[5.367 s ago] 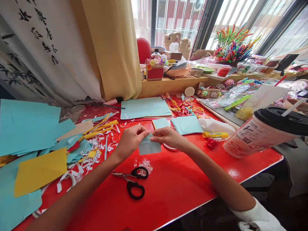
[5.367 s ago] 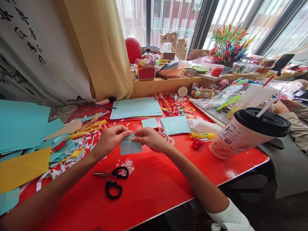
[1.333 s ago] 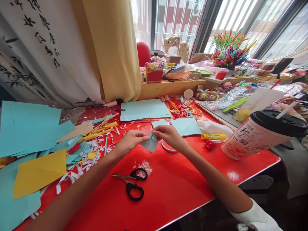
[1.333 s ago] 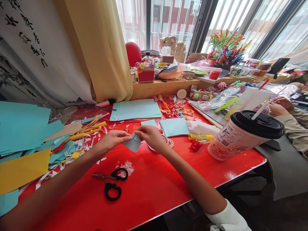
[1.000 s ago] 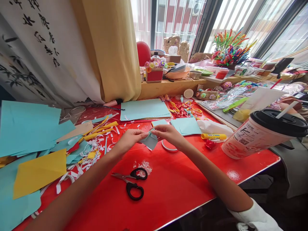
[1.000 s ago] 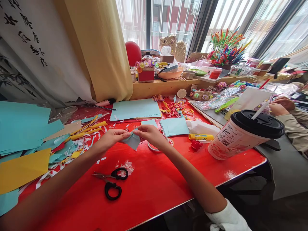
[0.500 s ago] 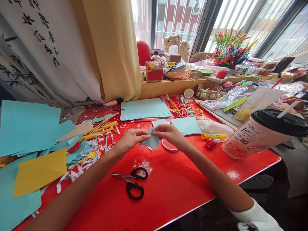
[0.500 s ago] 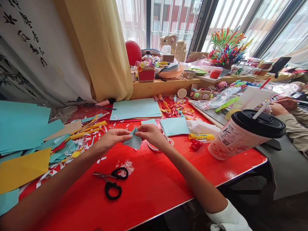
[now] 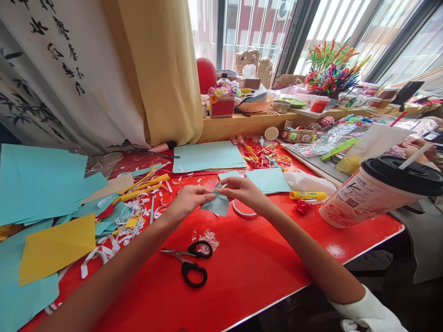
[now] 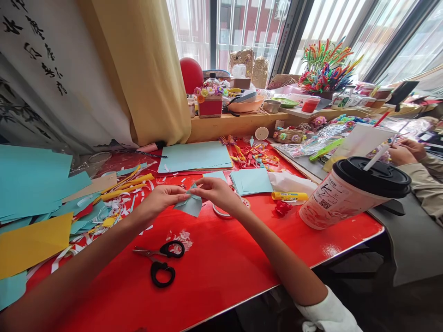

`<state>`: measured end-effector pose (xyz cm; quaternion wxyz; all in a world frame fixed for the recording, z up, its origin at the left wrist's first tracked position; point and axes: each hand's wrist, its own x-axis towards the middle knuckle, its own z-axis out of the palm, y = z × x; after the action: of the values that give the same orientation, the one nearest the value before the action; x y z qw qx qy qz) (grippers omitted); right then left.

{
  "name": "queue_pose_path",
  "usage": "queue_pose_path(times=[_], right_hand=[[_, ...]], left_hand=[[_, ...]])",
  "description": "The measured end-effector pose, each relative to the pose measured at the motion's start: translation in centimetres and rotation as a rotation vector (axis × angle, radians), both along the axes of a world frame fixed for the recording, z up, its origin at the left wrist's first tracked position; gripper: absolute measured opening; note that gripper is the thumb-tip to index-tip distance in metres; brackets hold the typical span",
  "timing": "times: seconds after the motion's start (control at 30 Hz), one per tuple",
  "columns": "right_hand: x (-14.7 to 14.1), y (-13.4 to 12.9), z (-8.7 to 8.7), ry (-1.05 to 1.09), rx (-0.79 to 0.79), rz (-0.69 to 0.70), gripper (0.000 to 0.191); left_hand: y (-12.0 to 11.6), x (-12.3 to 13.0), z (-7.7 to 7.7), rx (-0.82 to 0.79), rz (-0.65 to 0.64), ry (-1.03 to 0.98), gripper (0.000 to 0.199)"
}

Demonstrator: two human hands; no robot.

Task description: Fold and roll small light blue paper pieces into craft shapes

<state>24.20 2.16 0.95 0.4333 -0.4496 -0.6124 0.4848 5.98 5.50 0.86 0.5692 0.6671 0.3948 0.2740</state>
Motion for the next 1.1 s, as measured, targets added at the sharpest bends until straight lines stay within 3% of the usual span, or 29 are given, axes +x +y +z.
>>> queue_pose_path(times=[0.13,0.37,0.5,0.8,0.9,1.1], right_hand=[[-0.5,-0.2,-0.1,-0.010,0.099,-0.067,0.027],[-0.5,0.1,-0.5,-0.015,0.106,-0.205,0.032],[-0.2,0.4,-0.6,-0.062,0.092,-0.154,0.033],[-0.4,0.3,-0.7,-0.163,0.171,-0.213,0.030],[-0.5,0.2,-0.6,-0.200,0.191,-0.161,0.027],[-0.3,0.3,-0.7,-0.192,0.174,-0.105,0.027]], left_hand=[[-0.2,0.2,0.0,0.050,-0.012,0.018,0.030],[-0.7,0.5,0.0,0.093,-0.089,0.114,0.028],[-0.8,0.8,-0.2,0.063,-0.054,0.117,0.026],[-0.7,0.8,-1.0,0.015,-0.133,0.089,0.025],[-0.8,0.9,-0.9,0.058,-0.139,0.103,0.025],[-0.7,1.1,-1.0,0.069,-0.055,0.001,0.023]])
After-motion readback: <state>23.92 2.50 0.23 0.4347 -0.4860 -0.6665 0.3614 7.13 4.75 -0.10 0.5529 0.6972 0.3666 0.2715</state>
